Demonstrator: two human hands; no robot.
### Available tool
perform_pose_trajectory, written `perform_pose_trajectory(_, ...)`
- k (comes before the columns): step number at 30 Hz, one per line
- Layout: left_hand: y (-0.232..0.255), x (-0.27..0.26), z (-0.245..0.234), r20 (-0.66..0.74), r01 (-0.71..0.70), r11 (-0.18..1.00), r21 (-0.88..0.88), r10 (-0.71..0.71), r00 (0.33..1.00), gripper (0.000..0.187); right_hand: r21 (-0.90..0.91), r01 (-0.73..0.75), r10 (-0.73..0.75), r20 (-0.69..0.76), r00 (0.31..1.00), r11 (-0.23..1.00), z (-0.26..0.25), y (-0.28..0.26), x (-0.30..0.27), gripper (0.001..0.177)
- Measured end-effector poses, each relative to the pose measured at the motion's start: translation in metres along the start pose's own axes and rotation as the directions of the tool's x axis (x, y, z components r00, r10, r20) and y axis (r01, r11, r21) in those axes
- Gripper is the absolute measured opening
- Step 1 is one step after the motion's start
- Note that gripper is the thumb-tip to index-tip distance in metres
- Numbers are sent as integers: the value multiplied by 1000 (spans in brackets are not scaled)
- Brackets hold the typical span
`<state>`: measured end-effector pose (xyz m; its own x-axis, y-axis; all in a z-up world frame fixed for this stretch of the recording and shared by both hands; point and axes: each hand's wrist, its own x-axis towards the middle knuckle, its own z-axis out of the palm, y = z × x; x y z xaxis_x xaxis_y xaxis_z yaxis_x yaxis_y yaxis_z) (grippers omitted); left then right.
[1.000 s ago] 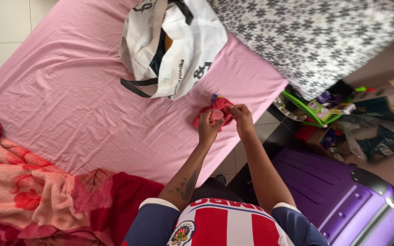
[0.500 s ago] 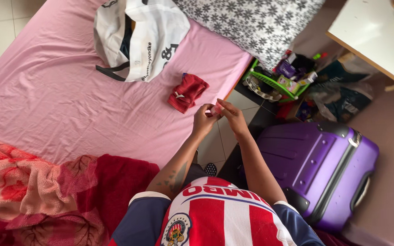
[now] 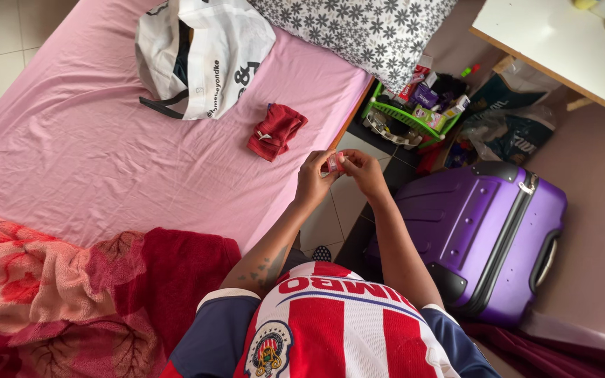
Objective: The person wipes several cosmetic containers and a small black box with a red cloth. They pick up each item from the bed, wipe it, and place it on a white table next to a mirror.
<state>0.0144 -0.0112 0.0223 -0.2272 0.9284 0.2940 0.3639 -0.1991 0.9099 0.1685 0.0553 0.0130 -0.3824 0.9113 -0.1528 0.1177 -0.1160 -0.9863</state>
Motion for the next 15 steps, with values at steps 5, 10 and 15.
perform_pose_trajectory(5, 3, 1, 2, 115, -73, 995, -73, 82, 990, 53, -102, -311, 290, -184, 939, 945, -5, -2, -3, 53)
perform_pose_trajectory(10, -7, 8, 11, 194, 215, 956, -201, -176, 965, 46, -119, 38, -55, -149, 987, 992, -11, 0, -9, 37)
perform_pose_trajectory(15, 1, 12, -5, 174, -11, 1000, 25, 7, 985, 53, -55, 170, -167, 58, 984, 984, -19, 1, -2, 40)
